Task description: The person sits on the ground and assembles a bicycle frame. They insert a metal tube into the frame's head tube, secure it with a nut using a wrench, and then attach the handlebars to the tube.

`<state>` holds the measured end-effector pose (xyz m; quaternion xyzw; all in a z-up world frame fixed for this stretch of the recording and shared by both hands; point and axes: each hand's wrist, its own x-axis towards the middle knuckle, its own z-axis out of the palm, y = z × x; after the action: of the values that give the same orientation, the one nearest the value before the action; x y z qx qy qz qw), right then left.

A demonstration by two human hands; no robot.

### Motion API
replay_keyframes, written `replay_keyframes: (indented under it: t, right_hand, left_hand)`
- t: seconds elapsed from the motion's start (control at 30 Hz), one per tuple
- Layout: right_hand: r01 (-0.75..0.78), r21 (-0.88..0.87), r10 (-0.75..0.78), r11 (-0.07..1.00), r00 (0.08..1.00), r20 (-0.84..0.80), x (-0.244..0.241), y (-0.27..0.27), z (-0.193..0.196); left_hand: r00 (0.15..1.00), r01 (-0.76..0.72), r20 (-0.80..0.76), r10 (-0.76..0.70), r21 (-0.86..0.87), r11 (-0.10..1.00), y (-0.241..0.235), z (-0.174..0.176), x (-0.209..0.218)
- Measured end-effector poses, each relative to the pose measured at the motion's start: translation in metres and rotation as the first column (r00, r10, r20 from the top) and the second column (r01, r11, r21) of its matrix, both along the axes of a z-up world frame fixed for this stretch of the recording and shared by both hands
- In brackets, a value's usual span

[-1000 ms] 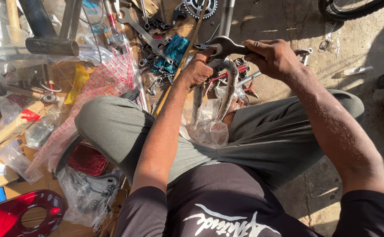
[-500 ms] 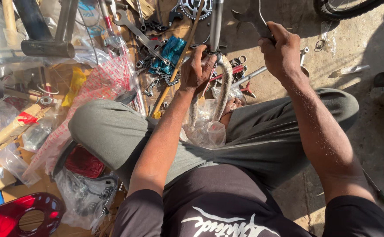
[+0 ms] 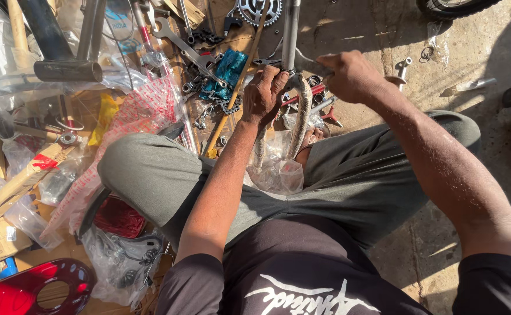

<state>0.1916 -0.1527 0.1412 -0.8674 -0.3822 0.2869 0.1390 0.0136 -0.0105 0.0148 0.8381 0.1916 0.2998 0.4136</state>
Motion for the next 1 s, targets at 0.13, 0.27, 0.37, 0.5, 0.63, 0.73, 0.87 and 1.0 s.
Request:
replay_keyframes:
  t: [0.13, 0.27, 0.37, 0.5, 0.63, 0.73, 0.87, 1.0]
  right_hand:
    - [0.457, 0.491, -0.467, 0.742, 0.877, -0.111, -0.006, -0.011, -0.001]
    - [0.252, 0.476, -0.244, 0.843, 0.966, -0.081, -0.001, -0.022, -0.027]
    - [0.320, 0.479, -0.254, 0.817, 0.946, -0.200, -0.003, -0.029, -0.061]
    - [0.743, 0.172, -0.529, 0.647, 0.599, -0.602, -0.029, -0.021, -0.113]
    - [0.663, -0.019, -0.460, 0.749, 0.498, -0.735, -0.070, -0.015, -0.117]
    - [0.650, -0.017, -0.346, 0.759, 0.382, -0.857, -0.074, -0.013, -0.087]
    - [0.568, 0.163, -0.100, 0.807, 0.402, -0.910, -0.080, -0.012, -0.040]
    - [0.519, 0.264, 0.053, 0.813, 0.385, -0.921, -0.132, 0.004, -0.013]
  left_hand:
    - [0.998, 0.018, 0.060, -0.014, -0.056, 0.998, -0.002, -0.008, -0.002]
    - [0.999, 0.024, 0.022, -0.023, -0.019, 1.000, 0.007, -0.002, -0.001]
    - [0.998, 0.028, 0.055, -0.034, 0.104, 0.994, 0.002, -0.004, -0.007]
    - [0.998, -0.014, -0.062, 0.021, 0.106, 0.994, 0.011, -0.013, -0.006]
    - [0.979, 0.076, -0.147, -0.141, -0.380, 0.922, 0.041, 0.001, -0.011]
    - [0.984, 0.172, 0.007, -0.179, -0.316, 0.933, 0.067, 0.024, -0.022]
    - [0.972, 0.192, 0.165, -0.165, -0.167, 0.967, 0.097, 0.051, -0.034]
    - [0.961, -0.099, 0.271, 0.064, 0.115, 0.988, 0.105, 0.044, -0.029]
